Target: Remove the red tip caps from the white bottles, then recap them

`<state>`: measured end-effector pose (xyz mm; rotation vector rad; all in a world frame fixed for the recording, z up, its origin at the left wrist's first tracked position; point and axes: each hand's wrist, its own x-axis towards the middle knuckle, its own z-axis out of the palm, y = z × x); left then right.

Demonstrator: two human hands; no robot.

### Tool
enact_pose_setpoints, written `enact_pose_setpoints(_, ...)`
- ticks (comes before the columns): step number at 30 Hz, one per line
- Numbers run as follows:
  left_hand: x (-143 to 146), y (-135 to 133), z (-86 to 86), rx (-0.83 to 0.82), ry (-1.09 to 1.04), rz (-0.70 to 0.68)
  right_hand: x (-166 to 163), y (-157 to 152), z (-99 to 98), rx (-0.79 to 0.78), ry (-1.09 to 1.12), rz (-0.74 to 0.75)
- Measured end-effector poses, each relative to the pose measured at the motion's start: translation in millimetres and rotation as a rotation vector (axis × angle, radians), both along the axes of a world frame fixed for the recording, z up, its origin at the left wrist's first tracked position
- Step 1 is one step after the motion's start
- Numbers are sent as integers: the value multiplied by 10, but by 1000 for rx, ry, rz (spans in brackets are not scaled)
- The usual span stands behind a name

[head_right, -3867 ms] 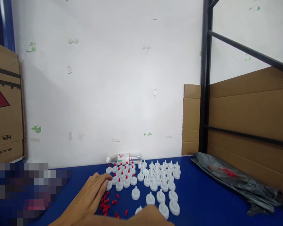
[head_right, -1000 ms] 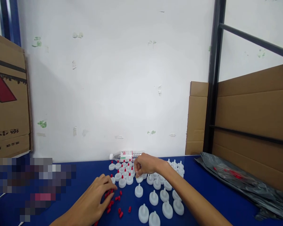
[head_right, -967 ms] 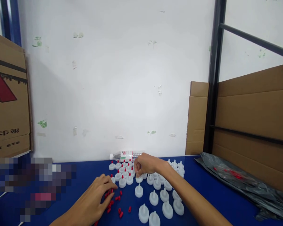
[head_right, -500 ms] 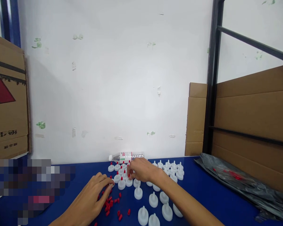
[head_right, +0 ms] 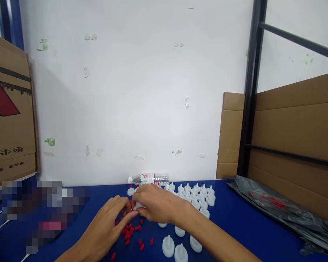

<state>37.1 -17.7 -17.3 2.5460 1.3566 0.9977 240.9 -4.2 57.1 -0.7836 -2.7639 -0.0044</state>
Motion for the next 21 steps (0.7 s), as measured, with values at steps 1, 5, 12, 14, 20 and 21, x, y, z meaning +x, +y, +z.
enact_pose_setpoints(1, 2, 3, 0, 4, -2, -8, -16, -18, 10, 5, 0, -2)
enact_pose_setpoints(5, 26, 4, 7, -5, 28, -3, -16, 2, 34, -14, 8, -5)
enact_pose_setpoints(12, 0, 53, -23, 11, 132, 57, -21, 62, 7, -53, -29, -11)
enact_pose_setpoints(14, -15, 54, -10, 12, 141, 43, -30, 56, 11, -56, -12, -5)
enact_pose_setpoints(20, 38, -49, 21, -38, 53, 15, 64, 231, -34, -30, 6, 39)
enact_pose_setpoints(21, 47, -65, 17, -58, 25, 12, 107, 289, -52, -16, 15, 1)
